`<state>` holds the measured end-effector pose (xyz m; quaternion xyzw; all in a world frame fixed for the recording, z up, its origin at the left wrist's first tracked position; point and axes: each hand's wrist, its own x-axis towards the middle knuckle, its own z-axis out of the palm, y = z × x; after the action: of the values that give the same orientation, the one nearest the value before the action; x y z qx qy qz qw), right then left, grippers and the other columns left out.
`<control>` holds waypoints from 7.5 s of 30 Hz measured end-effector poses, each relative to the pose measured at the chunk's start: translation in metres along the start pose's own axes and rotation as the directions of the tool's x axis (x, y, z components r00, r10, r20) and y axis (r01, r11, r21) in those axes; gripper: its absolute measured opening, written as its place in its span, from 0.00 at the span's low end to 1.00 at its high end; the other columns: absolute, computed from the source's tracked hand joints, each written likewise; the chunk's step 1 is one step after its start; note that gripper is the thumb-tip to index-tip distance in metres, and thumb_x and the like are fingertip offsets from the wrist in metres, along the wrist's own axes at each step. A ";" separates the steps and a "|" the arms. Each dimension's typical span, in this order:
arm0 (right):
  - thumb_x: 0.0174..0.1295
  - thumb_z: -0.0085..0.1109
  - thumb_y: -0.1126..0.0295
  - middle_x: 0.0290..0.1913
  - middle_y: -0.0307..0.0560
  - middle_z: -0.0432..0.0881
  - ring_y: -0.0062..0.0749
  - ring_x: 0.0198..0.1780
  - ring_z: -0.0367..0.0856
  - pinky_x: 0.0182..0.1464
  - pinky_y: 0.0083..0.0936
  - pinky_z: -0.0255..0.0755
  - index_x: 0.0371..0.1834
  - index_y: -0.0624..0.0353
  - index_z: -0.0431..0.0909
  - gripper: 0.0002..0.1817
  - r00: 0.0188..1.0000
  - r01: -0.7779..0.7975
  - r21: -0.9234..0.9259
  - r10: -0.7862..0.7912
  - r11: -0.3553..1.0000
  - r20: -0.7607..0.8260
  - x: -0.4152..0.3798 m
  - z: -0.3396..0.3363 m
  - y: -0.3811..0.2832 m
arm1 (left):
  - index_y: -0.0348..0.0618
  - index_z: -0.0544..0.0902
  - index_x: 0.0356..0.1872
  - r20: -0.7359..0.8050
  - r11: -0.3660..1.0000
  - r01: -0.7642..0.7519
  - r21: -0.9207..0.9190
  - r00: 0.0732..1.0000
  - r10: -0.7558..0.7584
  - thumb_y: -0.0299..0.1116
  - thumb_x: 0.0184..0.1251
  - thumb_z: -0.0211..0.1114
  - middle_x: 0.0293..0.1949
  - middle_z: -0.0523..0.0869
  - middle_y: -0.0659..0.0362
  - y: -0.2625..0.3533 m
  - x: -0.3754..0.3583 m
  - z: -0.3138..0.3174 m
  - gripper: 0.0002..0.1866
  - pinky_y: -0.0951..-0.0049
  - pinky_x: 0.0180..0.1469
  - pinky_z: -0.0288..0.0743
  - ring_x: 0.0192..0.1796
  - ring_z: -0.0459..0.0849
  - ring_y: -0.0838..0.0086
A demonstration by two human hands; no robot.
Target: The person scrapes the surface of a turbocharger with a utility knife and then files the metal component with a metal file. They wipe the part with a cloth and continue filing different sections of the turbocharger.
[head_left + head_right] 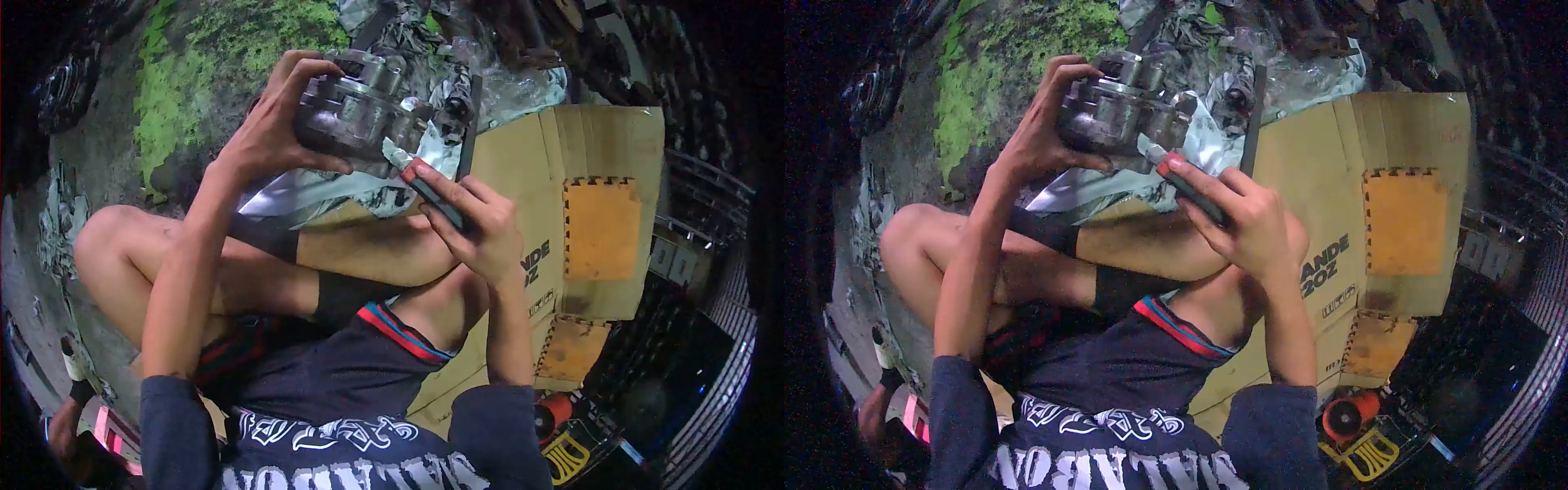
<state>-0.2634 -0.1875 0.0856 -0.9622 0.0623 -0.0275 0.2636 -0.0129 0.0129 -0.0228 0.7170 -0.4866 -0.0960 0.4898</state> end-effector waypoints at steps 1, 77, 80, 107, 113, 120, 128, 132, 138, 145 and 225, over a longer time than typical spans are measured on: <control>0.61 0.76 0.73 0.30 0.45 0.75 0.34 0.29 0.77 0.35 0.32 0.74 0.72 0.49 0.86 0.32 1.000 -0.024 0.034 0.025 0.999 -0.017 -0.001 0.002 -0.001 | 0.51 0.72 0.73 0.005 1.000 -0.016 -0.012 1.000 0.016 0.51 0.30 0.96 0.71 0.71 0.47 0.000 0.001 0.000 0.61 0.49 0.78 0.70 0.76 0.72 0.45; 0.68 0.70 0.75 0.36 0.60 0.90 0.40 0.30 0.88 0.40 0.30 0.80 0.65 0.54 0.89 0.21 0.942 0.027 -0.369 0.100 0.929 0.320 0.122 -0.013 -0.117 | 0.72 0.61 0.86 0.287 0.961 0.277 0.017 0.919 -0.270 0.34 0.49 0.86 0.75 0.71 0.52 -0.024 0.019 -0.033 0.61 0.28 0.75 0.62 0.80 0.68 0.48; 0.67 0.70 0.76 0.37 0.59 0.90 0.40 0.31 0.88 0.40 0.30 0.80 0.65 0.55 0.89 0.21 0.936 0.004 -0.388 0.132 0.922 0.326 0.116 -0.032 -0.118 | 0.72 0.60 0.86 0.242 0.963 0.269 -0.015 0.935 -0.258 0.33 0.49 0.86 0.75 0.70 0.52 -0.030 0.019 -0.026 0.61 0.28 0.74 0.62 0.80 0.68 0.48; 0.68 0.60 0.87 0.56 0.56 0.83 0.46 0.53 0.84 0.59 0.37 0.79 0.82 0.41 0.75 0.39 0.957 -0.216 -0.398 0.275 0.892 0.098 0.034 -0.036 -0.073 | 0.65 0.62 0.85 0.220 0.961 0.278 -0.008 0.938 -0.269 0.42 0.50 0.89 0.74 0.71 0.52 -0.030 0.022 -0.024 0.60 0.36 0.76 0.61 0.79 0.69 0.48; 0.71 0.62 0.79 0.45 0.55 0.81 0.46 0.42 0.82 0.47 0.40 0.79 0.83 0.39 0.74 0.36 0.941 -0.270 -0.391 0.327 0.880 0.086 0.028 -0.035 -0.073 | 0.63 0.61 0.86 0.193 0.969 0.247 0.021 0.950 -0.246 0.39 0.48 0.89 0.74 0.70 0.52 -0.037 0.021 -0.015 0.61 0.40 0.77 0.63 0.79 0.69 0.48; 0.71 0.67 0.73 0.36 0.51 0.81 0.44 0.33 0.80 0.41 0.38 0.76 0.79 0.47 0.79 0.31 0.969 -0.220 -0.291 0.242 0.931 0.041 0.034 -0.004 -0.079 | 0.63 0.62 0.86 0.158 0.982 0.189 0.021 0.969 -0.190 0.40 0.49 0.89 0.75 0.70 0.52 -0.037 0.020 -0.015 0.60 0.39 0.77 0.63 0.79 0.69 0.48; 0.72 0.67 0.71 0.32 0.55 0.82 0.44 0.30 0.80 0.35 0.39 0.72 0.74 0.48 0.83 0.26 0.975 -0.168 -0.380 0.209 0.909 0.069 0.059 -0.004 -0.109 | 0.63 0.63 0.84 0.132 0.966 0.251 0.057 0.957 -0.256 0.51 0.48 0.88 0.73 0.71 0.50 -0.028 0.017 -0.013 0.60 0.32 0.73 0.64 0.78 0.71 0.46; 0.73 0.66 0.71 0.30 0.54 0.81 0.45 0.29 0.78 0.35 0.39 0.71 0.74 0.48 0.84 0.25 0.957 -0.171 -0.482 0.262 0.859 0.127 0.071 -0.004 -0.127 | 0.67 0.63 0.84 0.121 0.952 0.287 0.106 0.947 -0.299 0.50 0.48 0.88 0.72 0.71 0.48 -0.022 0.016 -0.012 0.59 0.29 0.72 0.65 0.77 0.71 0.43; 0.74 0.66 0.70 0.29 0.53 0.79 0.43 0.27 0.75 0.34 0.39 0.69 0.73 0.49 0.84 0.24 0.951 -0.180 -0.516 0.282 0.838 0.126 0.077 -0.005 -0.125 | 0.69 0.64 0.83 0.103 0.951 0.306 0.045 0.945 -0.309 0.48 0.49 0.88 0.70 0.72 0.46 -0.009 0.018 -0.013 0.57 0.24 0.72 0.63 0.76 0.71 0.41; 0.75 0.65 0.65 0.29 0.57 0.79 0.56 0.31 0.81 0.37 0.48 0.74 0.71 0.48 0.85 0.22 0.936 -0.215 -0.479 0.320 0.851 0.148 0.078 -0.010 -0.123 | 0.68 0.63 0.83 0.093 0.942 0.309 0.130 0.942 -0.322 0.43 0.52 0.85 0.69 0.72 0.43 0.003 0.019 -0.006 0.55 0.22 0.72 0.62 0.77 0.70 0.41; 0.75 0.63 0.75 0.52 0.55 0.92 0.36 0.43 0.88 0.52 0.33 0.79 0.77 0.52 0.79 0.27 0.930 -0.182 -0.333 0.272 0.925 0.247 0.077 -0.003 -0.101 | 0.43 0.73 0.79 0.077 0.938 0.267 0.224 0.954 -0.290 0.39 0.53 0.82 0.72 0.76 0.44 0.008 0.015 -0.010 0.49 0.47 0.73 0.74 0.73 0.76 0.46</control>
<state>-0.1771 -0.1133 0.1408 -0.9708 0.1390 0.1544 0.1198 -0.0039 0.0064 -0.0062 0.8201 -0.4137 -0.1512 0.3652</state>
